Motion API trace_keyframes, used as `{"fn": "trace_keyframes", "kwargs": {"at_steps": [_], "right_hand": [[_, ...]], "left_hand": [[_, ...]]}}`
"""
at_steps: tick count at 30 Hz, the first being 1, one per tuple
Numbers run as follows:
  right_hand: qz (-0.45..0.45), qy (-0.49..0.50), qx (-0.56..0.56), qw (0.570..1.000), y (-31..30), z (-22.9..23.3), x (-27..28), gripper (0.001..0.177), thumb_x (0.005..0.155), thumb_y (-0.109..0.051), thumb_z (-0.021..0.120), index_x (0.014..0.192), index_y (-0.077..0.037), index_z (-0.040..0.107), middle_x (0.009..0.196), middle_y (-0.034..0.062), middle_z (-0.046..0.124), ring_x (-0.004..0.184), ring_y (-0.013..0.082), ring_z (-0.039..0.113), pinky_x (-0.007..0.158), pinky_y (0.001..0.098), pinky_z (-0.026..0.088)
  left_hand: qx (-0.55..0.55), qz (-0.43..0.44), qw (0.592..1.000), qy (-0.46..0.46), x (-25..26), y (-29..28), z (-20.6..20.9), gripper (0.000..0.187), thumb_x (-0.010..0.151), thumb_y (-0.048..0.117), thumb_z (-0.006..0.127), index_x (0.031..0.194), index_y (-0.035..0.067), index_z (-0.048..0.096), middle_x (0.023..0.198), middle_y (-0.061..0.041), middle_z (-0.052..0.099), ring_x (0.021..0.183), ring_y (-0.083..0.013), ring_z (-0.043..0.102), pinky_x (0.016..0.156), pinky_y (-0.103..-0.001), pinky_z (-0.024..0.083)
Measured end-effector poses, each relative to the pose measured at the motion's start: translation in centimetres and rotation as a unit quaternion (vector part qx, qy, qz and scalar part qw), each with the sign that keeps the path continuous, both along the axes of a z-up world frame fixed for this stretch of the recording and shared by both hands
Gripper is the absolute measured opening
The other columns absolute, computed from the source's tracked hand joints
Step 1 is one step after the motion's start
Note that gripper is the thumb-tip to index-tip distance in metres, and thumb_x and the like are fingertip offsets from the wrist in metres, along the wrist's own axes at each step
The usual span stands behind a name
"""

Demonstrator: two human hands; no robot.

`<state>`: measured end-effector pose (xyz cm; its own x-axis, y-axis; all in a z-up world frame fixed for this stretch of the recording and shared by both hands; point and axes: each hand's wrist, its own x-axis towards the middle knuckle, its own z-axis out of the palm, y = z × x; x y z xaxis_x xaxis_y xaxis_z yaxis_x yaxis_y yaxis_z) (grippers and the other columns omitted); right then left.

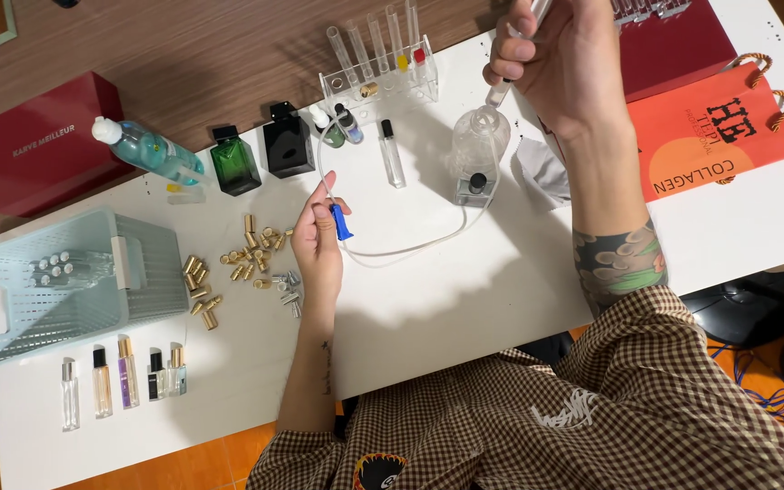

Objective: Cleaning and assembling small perfume spray bottles using a cloth and a syringe.

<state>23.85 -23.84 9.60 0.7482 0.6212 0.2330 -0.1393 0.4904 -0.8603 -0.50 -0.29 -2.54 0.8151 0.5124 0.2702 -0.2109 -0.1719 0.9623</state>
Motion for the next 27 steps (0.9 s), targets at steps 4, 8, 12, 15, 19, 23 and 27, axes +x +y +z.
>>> {"fn": "trace_keyframes", "kwargs": {"at_steps": [4,8,12,15,19,23,27], "right_hand": [[0.000,0.006,0.008,1.000,0.1,-0.3,0.3,0.044,0.113,-0.042,0.039,0.083,-0.009,0.041,0.074,0.0014,0.039,0.063,0.0117,0.034,0.068,0.0321,0.038],[0.011,-0.018,0.008,1.000,0.2,0.0,0.2,0.044,0.112,-0.044,0.039,0.085,-0.010,0.043,0.071,0.0014,0.039,0.064,0.0124,0.037,0.069,0.0324,0.040],[0.011,-0.001,0.013,1.000,0.5,0.0,0.3,0.043,0.112,-0.043,0.038,0.087,-0.009,0.044,0.071,0.0015,0.039,0.065,0.0133,0.038,0.068,0.0322,0.039],[0.009,0.014,0.016,1.000,0.3,-0.6,0.6,0.045,0.113,-0.043,0.035,0.086,-0.008,0.044,0.072,0.0019,0.039,0.063,0.0133,0.035,0.068,0.0327,0.039],[0.028,-0.011,0.014,0.999,0.4,-0.8,0.8,0.047,0.113,-0.044,0.031,0.085,-0.008,0.044,0.070,0.0022,0.039,0.062,0.0141,0.034,0.069,0.0331,0.039],[0.030,-0.018,0.014,0.999,0.4,-0.9,0.9,0.047,0.112,-0.044,0.031,0.085,-0.009,0.044,0.070,0.0021,0.038,0.062,0.0145,0.034,0.069,0.0334,0.039],[0.029,-0.010,0.016,0.999,0.5,-1.0,1.0,0.046,0.113,-0.044,0.032,0.084,-0.009,0.043,0.069,0.0018,0.038,0.064,0.0149,0.036,0.069,0.0331,0.038]], "left_hand": [[0.006,0.015,1.000,0.015,0.1,-0.2,0.8,0.048,0.116,0.032,0.041,0.151,0.001,0.052,0.095,0.001,0.064,0.082,-0.0015,0.046,0.078,-0.017,0.039],[0.000,0.041,0.999,0.034,0.1,-0.2,1.1,0.049,0.113,0.032,0.043,0.152,0.003,0.051,0.095,0.001,0.065,0.075,-0.0011,0.041,0.070,-0.017,0.037],[0.000,0.032,0.999,0.026,0.0,-0.1,1.1,0.049,0.115,0.032,0.042,0.154,0.004,0.049,0.097,0.001,0.065,0.078,-0.0007,0.043,0.072,-0.017,0.037],[0.003,0.028,0.999,0.031,0.0,-0.3,1.3,0.049,0.115,0.031,0.042,0.155,0.003,0.049,0.098,0.001,0.064,0.079,-0.0006,0.043,0.073,-0.017,0.037],[-0.002,0.039,0.998,0.052,0.1,-0.3,1.2,0.049,0.114,0.031,0.042,0.152,0.002,0.052,0.097,0.001,0.064,0.077,-0.0007,0.041,0.071,-0.017,0.035],[-0.002,0.025,0.999,0.038,0.1,-0.2,1.1,0.049,0.115,0.031,0.042,0.152,0.001,0.052,0.098,0.001,0.064,0.080,-0.0006,0.043,0.075,-0.016,0.036],[-0.004,0.021,0.999,0.035,0.1,-0.1,0.7,0.049,0.115,0.031,0.042,0.152,0.001,0.052,0.100,0.000,0.064,0.085,-0.0006,0.046,0.079,-0.016,0.038]]}}
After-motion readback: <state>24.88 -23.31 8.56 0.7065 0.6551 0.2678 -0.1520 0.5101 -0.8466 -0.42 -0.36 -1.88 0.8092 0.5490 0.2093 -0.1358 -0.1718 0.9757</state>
